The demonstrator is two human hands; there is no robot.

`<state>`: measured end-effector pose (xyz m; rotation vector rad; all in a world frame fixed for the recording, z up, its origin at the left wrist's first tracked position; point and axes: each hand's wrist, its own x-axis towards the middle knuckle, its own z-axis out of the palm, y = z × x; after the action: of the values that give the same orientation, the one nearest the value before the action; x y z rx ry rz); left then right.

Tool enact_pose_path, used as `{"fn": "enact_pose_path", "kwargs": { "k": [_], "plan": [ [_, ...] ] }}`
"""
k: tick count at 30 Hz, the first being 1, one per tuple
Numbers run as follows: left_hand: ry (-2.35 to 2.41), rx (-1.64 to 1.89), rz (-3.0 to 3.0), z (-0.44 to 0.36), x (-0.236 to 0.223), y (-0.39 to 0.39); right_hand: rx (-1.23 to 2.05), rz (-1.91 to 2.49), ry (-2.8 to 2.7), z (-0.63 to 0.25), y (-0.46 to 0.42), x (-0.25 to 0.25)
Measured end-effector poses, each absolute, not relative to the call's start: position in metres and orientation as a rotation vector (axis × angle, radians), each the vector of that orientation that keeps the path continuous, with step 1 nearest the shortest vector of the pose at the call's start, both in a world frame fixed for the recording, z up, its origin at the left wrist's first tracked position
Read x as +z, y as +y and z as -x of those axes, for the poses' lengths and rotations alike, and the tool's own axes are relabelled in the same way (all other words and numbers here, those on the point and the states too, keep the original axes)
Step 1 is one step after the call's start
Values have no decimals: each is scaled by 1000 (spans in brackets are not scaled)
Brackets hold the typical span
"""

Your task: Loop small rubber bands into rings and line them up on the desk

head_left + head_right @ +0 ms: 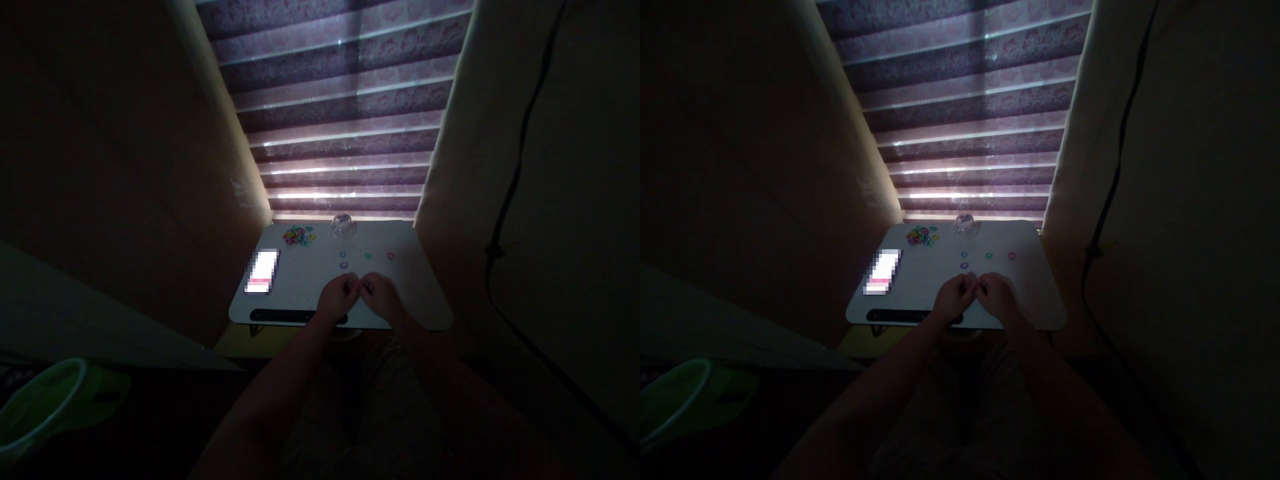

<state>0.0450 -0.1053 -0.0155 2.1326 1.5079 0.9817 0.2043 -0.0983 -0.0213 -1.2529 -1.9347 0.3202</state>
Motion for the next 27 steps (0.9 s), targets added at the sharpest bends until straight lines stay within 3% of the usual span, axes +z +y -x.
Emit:
{"fn": "enact_pose_path", "kwargs": {
  "k": [27],
  "plan": [
    [1494,986,-2098,-46,-12,-106,314,1256,-1952,-206,-96,-24]
  ]
}}
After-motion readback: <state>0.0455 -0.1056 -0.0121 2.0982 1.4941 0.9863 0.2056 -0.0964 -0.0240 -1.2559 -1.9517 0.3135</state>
